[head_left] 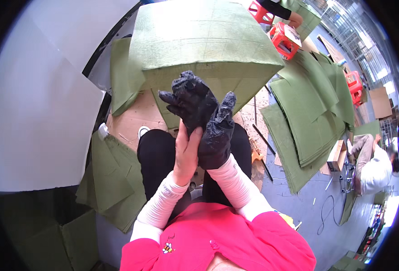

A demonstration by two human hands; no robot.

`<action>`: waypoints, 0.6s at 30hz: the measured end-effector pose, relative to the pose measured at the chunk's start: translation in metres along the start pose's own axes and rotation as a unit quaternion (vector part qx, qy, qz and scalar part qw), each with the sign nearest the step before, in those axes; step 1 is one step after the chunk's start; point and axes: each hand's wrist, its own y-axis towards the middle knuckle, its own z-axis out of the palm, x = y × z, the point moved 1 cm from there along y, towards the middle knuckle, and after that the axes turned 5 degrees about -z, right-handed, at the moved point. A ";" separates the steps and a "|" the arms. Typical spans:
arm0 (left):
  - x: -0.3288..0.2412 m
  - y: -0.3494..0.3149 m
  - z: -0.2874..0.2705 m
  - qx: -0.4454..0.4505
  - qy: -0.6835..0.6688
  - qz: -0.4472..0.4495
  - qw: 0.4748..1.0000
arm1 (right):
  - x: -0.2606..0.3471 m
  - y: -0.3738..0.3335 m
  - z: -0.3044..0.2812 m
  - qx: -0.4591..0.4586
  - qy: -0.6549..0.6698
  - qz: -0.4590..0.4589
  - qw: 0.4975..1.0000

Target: Using a hot glue gun to assemble or reinforce green foam panel structures.

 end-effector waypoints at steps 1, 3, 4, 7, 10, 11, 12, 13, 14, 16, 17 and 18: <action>0.010 -0.001 0.002 -0.011 0.016 -0.022 1.000 | 0.002 -0.001 -0.003 -0.008 0.015 -0.005 1.000; 0.026 -0.010 0.003 0.010 -0.024 -0.066 0.998 | 0.008 -0.004 -0.012 -0.023 0.047 -0.018 0.998; 0.033 -0.014 0.004 0.014 -0.045 -0.106 0.993 | 0.012 -0.006 -0.017 -0.032 0.063 -0.028 0.997; 0.040 -0.022 0.003 0.068 0.027 -0.065 0.995 | 0.029 -0.011 -0.033 -0.051 0.134 -0.057 0.988; 0.040 -0.026 0.000 0.107 0.141 -0.034 0.984 | 0.049 -0.012 -0.046 -0.059 0.345 -0.066 0.934; 0.038 -0.028 -0.001 0.115 0.186 -0.024 0.976 | 0.054 -0.012 -0.048 -0.043 0.357 -0.074 0.930; 0.037 -0.029 -0.003 0.092 0.158 -0.044 0.982 | 0.058 -0.012 -0.051 -0.029 0.364 -0.086 0.927; 0.035 -0.030 -0.006 0.066 0.133 -0.061 0.987 | 0.060 -0.011 -0.053 -0.028 0.359 -0.100 0.927; 0.033 -0.029 -0.009 0.039 0.108 -0.076 0.990 | 0.061 -0.011 -0.054 -0.014 0.354 -0.092 0.930; 0.027 -0.026 -0.018 -0.037 0.086 -0.099 0.991 | 0.058 -0.011 -0.056 -0.014 0.387 -0.068 0.919; 0.025 -0.023 -0.021 -0.053 0.006 -0.090 0.995 | 0.056 -0.012 -0.057 -0.016 0.390 -0.059 0.919; 0.023 -0.021 -0.024 -0.042 -0.066 -0.114 0.990 | 0.054 -0.011 -0.058 0.001 0.359 -0.063 0.931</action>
